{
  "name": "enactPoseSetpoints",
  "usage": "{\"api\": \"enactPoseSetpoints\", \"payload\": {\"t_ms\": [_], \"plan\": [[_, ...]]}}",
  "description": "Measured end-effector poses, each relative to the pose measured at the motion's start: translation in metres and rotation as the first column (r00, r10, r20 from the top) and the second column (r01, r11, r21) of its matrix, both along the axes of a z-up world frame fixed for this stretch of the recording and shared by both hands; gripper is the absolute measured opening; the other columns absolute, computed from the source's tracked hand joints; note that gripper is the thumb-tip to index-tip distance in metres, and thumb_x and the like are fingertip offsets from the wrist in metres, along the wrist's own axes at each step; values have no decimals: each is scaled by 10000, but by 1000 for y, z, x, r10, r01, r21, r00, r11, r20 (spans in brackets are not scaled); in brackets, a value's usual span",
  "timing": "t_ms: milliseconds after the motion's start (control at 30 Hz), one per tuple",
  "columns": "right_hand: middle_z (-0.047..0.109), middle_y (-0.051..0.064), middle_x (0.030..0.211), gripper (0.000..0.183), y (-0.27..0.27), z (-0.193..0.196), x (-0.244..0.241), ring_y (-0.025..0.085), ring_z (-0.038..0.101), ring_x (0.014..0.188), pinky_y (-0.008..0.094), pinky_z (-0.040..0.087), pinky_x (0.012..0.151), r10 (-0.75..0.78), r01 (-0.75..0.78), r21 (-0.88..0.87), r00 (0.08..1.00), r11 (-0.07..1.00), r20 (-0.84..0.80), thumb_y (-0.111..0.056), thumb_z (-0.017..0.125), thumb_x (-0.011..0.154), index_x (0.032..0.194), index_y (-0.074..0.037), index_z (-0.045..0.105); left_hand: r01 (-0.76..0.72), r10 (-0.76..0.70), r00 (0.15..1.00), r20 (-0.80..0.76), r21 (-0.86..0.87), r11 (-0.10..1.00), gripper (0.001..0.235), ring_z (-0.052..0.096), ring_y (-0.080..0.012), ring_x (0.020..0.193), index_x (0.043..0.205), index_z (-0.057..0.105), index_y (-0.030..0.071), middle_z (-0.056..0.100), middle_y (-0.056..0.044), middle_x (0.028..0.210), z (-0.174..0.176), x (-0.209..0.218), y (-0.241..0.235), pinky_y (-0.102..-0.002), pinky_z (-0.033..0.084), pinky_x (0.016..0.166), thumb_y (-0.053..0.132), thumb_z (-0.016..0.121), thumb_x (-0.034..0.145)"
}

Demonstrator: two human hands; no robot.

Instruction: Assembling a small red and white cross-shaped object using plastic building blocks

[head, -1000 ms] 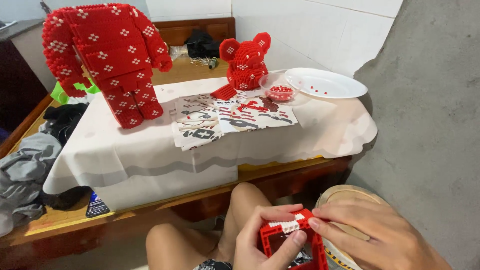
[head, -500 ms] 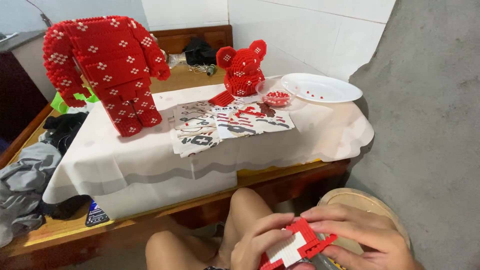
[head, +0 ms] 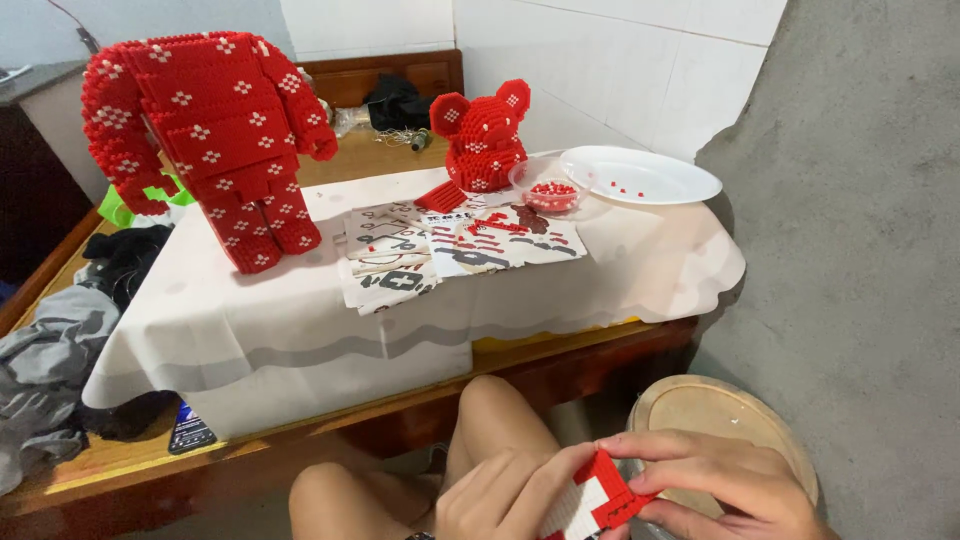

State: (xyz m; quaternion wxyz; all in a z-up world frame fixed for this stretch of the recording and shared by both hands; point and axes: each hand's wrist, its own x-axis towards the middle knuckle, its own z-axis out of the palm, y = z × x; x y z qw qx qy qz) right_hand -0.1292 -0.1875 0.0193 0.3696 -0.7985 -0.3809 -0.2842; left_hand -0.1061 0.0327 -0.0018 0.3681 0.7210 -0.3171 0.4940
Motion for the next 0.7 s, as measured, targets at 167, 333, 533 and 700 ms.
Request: {"api": "enactPoseSetpoints", "payload": {"t_ms": [167,333,533,700], "plan": [[800,117,1244,190,-7,-1,0,159,882,1005,243,681,870,9,-13,-66,998,998,-66,-166,801,834,1021,-148,769,-157,146,985,92,129,979,458,489,-97,531,1010,782,182,541,66,655,-6,4,5,-208,416,470,315,352,1093],[764,149,1299,181,-8,5,1,195,859,1072,279,650,918,103,-118,-116,987,986,-126,-146,779,876,1055,-131,757,-164,135,981,143,217,962,273,452,-88,501,1047,782,149,527,64,644,-9,5,5,-201,399,464,141,510,1027],[775,134,1266,207,-11,-3,-6,207,833,1123,306,614,976,80,-82,-13,987,997,-140,-142,820,832,1034,-133,775,-30,47,996,-74,215,976,346,494,-71,487,1192,753,176,511,81,674,-12,-8,3,-242,404,417,71,554,928],[764,185,1263,168,-8,1,-9,275,845,1131,347,606,998,128,-121,60,983,991,-133,-172,759,884,1039,-108,748,73,-22,975,-219,225,972,437,565,-63,497,1310,717,194,603,111,741,-20,-12,10,-261,401,411,95,566,911]]}}
